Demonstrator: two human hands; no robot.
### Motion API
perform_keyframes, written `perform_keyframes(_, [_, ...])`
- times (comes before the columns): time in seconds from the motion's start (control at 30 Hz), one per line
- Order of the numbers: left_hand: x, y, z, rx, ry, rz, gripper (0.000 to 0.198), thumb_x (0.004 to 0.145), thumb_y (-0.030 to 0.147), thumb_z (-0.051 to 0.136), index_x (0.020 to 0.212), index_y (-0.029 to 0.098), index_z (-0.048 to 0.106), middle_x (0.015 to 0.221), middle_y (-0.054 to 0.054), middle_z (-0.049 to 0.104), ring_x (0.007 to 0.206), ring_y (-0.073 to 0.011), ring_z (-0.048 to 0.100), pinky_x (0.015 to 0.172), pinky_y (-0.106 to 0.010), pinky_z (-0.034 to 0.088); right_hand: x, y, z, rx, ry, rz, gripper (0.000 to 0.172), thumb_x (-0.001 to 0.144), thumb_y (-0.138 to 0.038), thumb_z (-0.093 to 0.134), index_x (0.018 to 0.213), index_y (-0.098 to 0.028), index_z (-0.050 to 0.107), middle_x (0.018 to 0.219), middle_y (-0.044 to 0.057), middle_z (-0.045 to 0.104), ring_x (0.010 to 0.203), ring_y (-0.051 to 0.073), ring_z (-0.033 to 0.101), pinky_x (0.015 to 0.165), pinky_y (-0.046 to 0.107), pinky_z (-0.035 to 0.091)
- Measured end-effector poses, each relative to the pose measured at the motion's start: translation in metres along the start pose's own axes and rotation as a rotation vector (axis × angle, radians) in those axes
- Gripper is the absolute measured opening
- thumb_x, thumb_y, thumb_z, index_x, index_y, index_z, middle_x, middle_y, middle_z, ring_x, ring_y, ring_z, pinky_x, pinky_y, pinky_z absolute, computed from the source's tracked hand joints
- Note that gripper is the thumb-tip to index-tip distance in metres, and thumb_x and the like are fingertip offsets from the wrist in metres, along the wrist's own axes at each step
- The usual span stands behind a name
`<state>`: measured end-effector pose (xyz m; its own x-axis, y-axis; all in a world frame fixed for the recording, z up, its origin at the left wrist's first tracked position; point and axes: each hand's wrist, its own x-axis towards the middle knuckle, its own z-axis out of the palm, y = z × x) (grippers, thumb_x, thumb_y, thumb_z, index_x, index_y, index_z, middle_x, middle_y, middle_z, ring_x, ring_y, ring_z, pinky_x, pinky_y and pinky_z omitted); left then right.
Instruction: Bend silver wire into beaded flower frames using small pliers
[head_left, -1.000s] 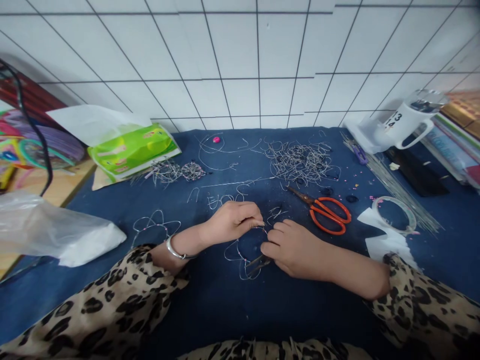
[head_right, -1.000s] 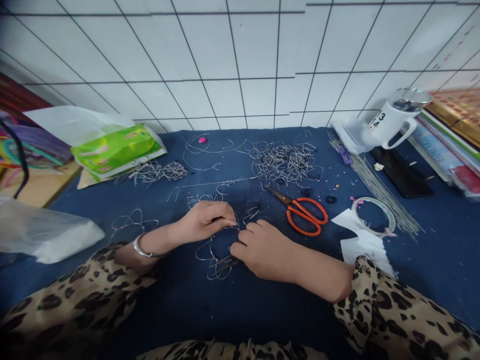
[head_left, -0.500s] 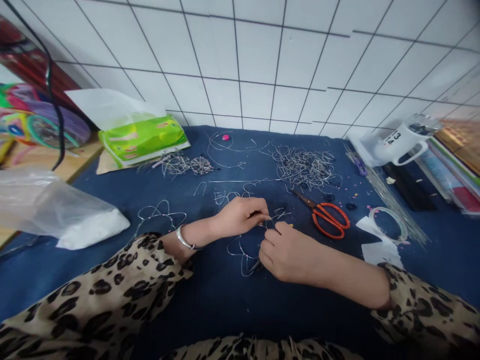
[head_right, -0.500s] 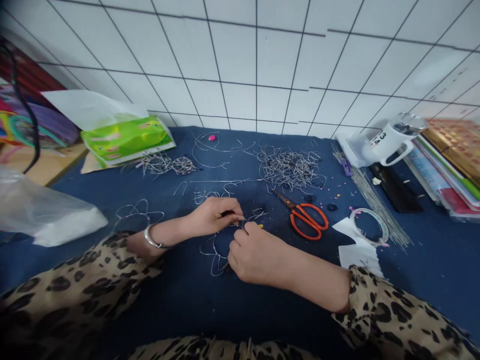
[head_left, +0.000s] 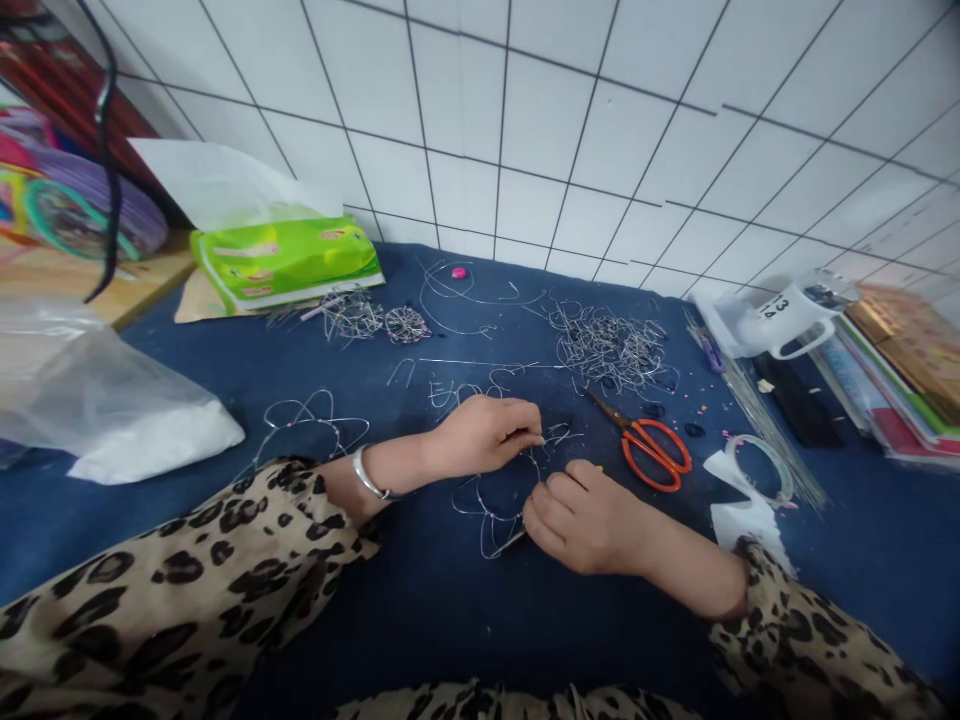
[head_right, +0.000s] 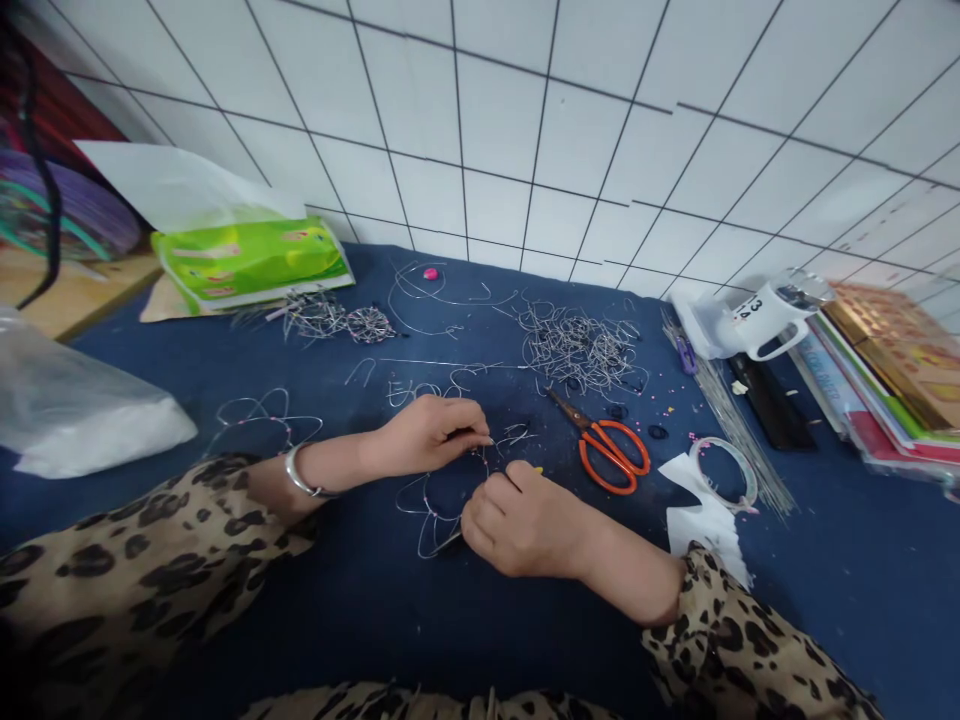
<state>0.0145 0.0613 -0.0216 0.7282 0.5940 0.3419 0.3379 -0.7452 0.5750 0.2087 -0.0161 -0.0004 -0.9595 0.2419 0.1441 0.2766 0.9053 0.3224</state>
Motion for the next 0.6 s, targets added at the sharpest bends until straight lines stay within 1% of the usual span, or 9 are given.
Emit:
perform_keyframes(0.1, [-0.0002,-0.0001,0.001,0.005,0.0,0.008,0.012,0.086,0.022,0.05,0.08,0.016,0.057,0.073,0.0,0.062,0.068,-0.0109,0.058,0.059,-0.021,0.043,-0.0011,0.0006,0.001,-0.016,0.024,0.008,0.019,0.087,-0.018,0.044,0.098,-0.013,0.059,0.089,0.007,0.061,0.072,0.016,0.05,0.061,0.035,0.032])
perform_keyframes(0.3, [0.001,0.0028,-0.0012,-0.047,-0.007,-0.047,0.013,0.087,0.024,0.05,0.079,0.016,0.058,0.07,0.001,0.061,0.065,-0.0101,0.057,0.059,-0.02,0.043,-0.0019,0.0021,0.0034,-0.031,0.095,0.025,0.016,0.087,-0.017,0.045,0.094,-0.014,0.059,0.086,0.007,0.061,0.07,0.015,0.049,0.062,0.034,0.032])
perform_keyframes(0.43, [0.0021,0.0037,-0.0038,-0.105,0.011,-0.107,0.011,0.086,0.023,0.051,0.079,0.016,0.057,0.068,0.002,0.06,0.062,-0.0088,0.055,0.058,-0.02,0.042,-0.0021,0.003,0.0053,0.0,0.096,0.043,0.015,0.086,-0.017,0.046,0.094,-0.014,0.059,0.085,0.006,0.061,0.07,0.015,0.049,0.062,0.034,0.032])
perform_keyframes(0.6, [0.0018,0.0021,-0.0041,-0.124,0.033,-0.178,0.007,0.086,0.021,0.051,0.082,0.017,0.055,0.067,0.003,0.059,0.06,-0.0079,0.054,0.058,-0.02,0.042,-0.002,0.0042,0.0053,0.021,0.065,0.043,0.015,0.086,-0.017,0.047,0.094,-0.014,0.059,0.083,0.006,0.061,0.068,0.015,0.048,0.061,0.034,0.032])
